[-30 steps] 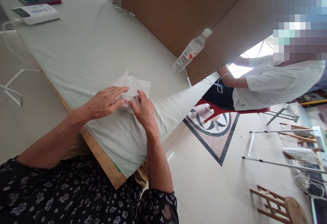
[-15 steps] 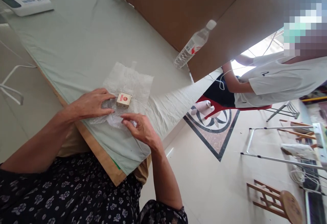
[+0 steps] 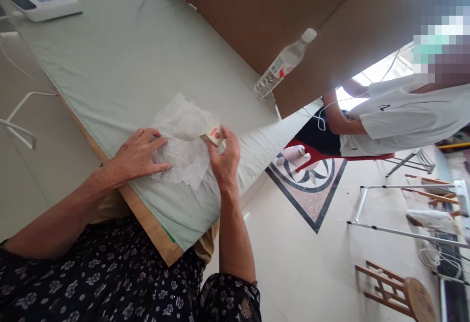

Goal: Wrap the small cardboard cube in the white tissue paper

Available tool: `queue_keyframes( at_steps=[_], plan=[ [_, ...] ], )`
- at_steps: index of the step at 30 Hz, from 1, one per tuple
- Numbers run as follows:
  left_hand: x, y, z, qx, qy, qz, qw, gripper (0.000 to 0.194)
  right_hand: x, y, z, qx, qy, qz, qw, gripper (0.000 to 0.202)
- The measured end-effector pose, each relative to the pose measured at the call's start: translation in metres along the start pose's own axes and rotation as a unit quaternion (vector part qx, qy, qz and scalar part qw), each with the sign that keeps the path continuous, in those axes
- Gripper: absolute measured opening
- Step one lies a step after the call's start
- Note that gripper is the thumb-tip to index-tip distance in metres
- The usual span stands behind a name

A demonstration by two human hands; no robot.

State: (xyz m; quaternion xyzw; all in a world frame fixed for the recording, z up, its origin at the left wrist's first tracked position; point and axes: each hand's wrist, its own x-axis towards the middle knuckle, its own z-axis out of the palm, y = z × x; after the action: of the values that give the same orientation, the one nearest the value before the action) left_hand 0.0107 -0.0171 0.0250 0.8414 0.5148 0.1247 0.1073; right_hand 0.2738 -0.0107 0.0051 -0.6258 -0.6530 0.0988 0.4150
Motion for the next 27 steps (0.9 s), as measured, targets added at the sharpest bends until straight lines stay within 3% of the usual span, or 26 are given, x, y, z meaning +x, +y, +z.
queue_keyframes(
  at_steps=[2, 6, 8, 10, 12, 14, 16, 18, 27],
  plan=[
    [0.0, 0.002, 0.001, 0.004, 0.0, -0.008, 1.0, 0.051, 0.002, 0.025, -0.013, -0.026, 0.046, 0.047, 0.998, 0.053],
    [0.0, 0.002, 0.002, 0.003, 0.006, -0.01, 1.0, 0.051, 0.001, 0.055, -0.028, -0.088, 0.042, 0.11, 0.989, 0.056],
    [0.001, 0.002, 0.002, 0.007, 0.004, -0.008, 1.0, 0.05, -0.003, 0.048, -0.031, -0.108, 0.067, 0.096, 0.987, 0.059],
    [0.001, 0.002, 0.0, 0.014, -0.005, -0.005, 1.0, 0.05, -0.009, 0.026, -0.031, -0.104, 0.09, 0.047, 0.989, 0.056],
    [0.001, 0.002, -0.002, 0.021, -0.013, -0.001, 1.0, 0.05, -0.015, -0.002, -0.027, -0.077, 0.04, -0.031, 0.996, 0.047],
    [0.001, 0.002, -0.003, 0.026, -0.012, 0.004, 1.0, 0.051, -0.02, -0.026, -0.019, -0.067, -0.078, -0.104, 0.989, 0.044],
    [0.0, 0.001, -0.004, 0.028, -0.005, 0.01, 1.0, 0.05, -0.024, -0.039, -0.01, -0.075, -0.196, -0.133, 0.969, 0.05],
    [0.0, 0.001, -0.005, 0.03, -0.004, 0.015, 0.999, 0.05, -0.026, -0.04, -0.003, -0.088, -0.269, -0.126, 0.951, 0.06],
    [0.0, -0.007, -0.012, 0.055, -0.03, 0.037, 0.997, 0.049, -0.017, -0.015, -0.001, -0.087, -0.307, -0.097, 0.943, 0.075]
  ],
)
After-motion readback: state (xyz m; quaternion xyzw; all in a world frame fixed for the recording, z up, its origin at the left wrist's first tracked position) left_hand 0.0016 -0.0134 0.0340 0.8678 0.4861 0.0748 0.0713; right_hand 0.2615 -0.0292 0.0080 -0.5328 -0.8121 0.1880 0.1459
